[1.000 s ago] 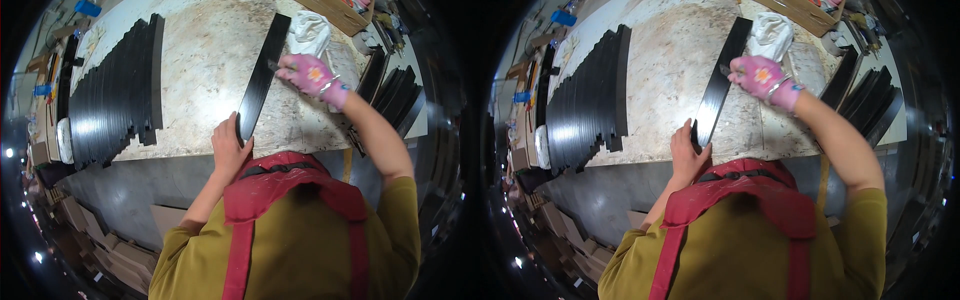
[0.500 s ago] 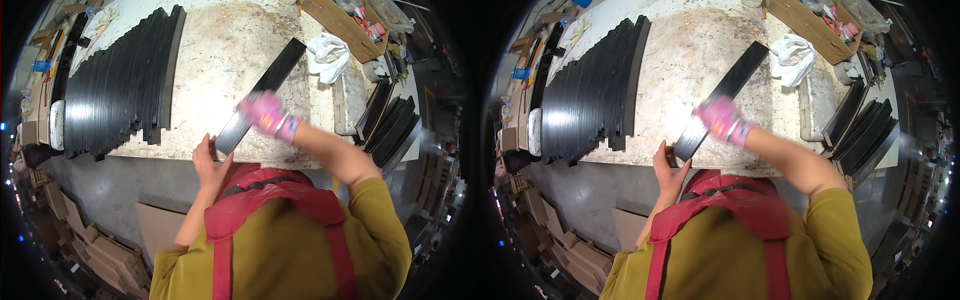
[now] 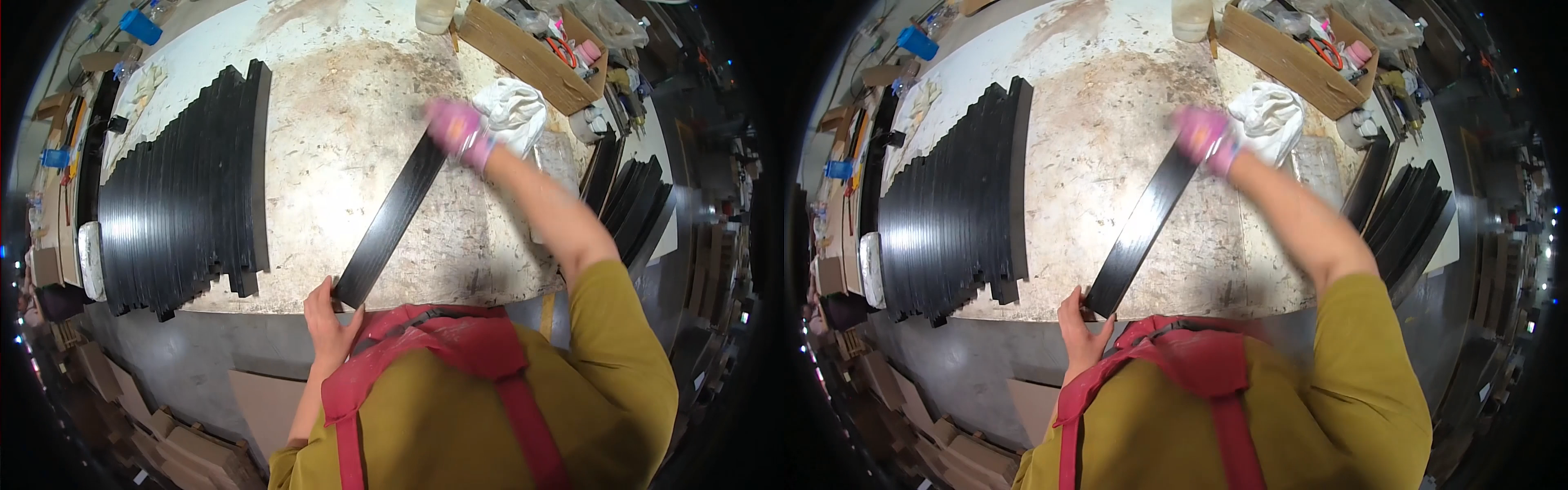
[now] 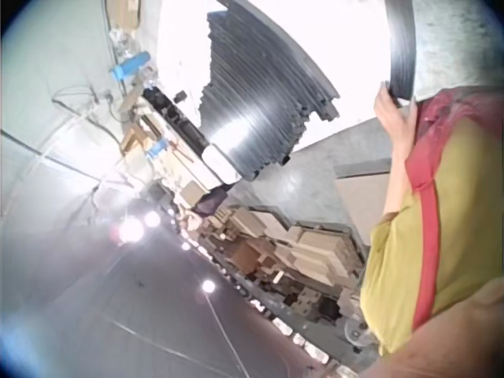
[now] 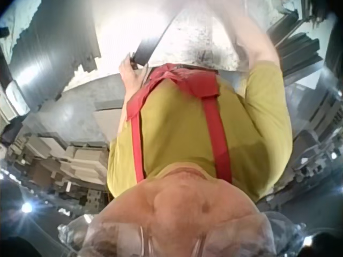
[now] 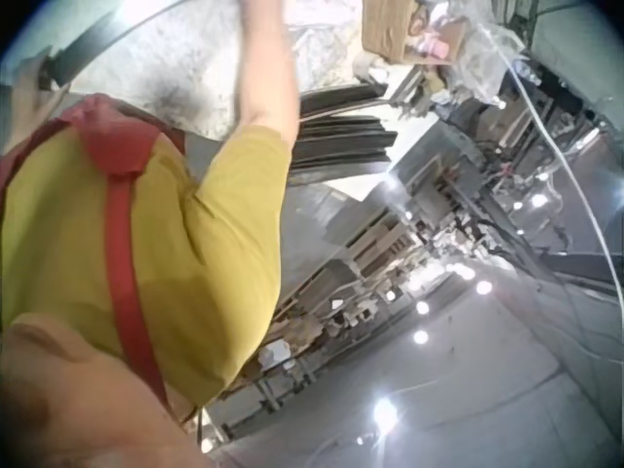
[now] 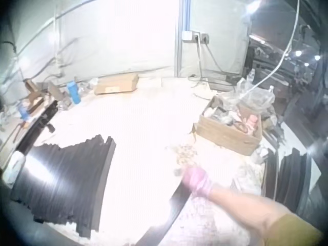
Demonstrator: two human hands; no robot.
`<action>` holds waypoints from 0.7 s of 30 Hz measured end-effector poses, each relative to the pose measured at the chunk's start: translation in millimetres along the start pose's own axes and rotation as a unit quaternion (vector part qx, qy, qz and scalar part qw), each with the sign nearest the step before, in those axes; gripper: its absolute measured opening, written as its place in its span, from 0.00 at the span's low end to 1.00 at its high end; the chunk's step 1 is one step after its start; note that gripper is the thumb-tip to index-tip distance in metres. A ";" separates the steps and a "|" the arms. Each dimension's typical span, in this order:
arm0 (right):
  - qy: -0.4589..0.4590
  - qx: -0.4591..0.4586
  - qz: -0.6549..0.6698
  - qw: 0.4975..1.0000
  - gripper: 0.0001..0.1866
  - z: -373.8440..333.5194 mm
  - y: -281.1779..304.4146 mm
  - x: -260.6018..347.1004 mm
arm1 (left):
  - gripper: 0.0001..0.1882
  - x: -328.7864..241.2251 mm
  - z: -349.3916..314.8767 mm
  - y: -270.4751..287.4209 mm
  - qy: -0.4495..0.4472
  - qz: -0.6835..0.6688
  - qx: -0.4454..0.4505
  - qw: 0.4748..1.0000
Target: The person scrapes the edges and surfaces of several long, dark wooden pieces one by one using a small blade. The person holds each piece in their hand, applies the blade to the sides and ends, and then places the finished piece into a stack on the work surface.
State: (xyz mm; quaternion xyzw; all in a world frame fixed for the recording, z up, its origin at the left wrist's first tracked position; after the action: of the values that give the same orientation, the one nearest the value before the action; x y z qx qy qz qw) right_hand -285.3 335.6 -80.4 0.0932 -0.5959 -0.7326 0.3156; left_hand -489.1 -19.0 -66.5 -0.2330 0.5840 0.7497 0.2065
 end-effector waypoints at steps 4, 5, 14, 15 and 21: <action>-0.177 0.093 -0.051 0.979 0.11 51.2 47.3 -70.3 | 0.34 -11.5 21.4 2.4 -0.014 0.017 0.062 0.998; -0.167 0.114 0.017 0.979 0.12 53.7 48.0 -55.7 | 0.29 -10.5 25.8 0.3 -0.021 0.027 0.079 0.996; 0.222 0.289 0.129 0.922 0.11 -36.9 59.5 171.8 | 0.29 -8.3 50.6 4.3 0.431 -0.763 0.074 0.477; 0.263 0.252 0.152 0.919 0.11 -64.4 51.8 187.7 | 0.30 -5.8 46.2 1.1 0.438 -0.768 0.056 0.464; 0.004 0.114 0.063 0.991 0.13 40.7 -0.5 20.4 | 0.30 -20.4 35.0 10.5 0.462 -0.766 0.045 0.444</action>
State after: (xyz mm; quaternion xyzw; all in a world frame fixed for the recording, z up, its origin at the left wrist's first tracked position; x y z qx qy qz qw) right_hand -322.3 357.0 -64.9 0.0936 -0.6792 -0.6377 0.3511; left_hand -482.6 11.8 -39.0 -0.8880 0.2099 0.0407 0.4071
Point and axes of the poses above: each hand's wrist, its own z-axis towards the middle knuckle, its own y-axis out of the back of the hand, x = y × z, the point moved 3 cm from there along z, towards the middle knuckle, and after that the axes turned 7 degrees about -y, right-handed, at the moved point
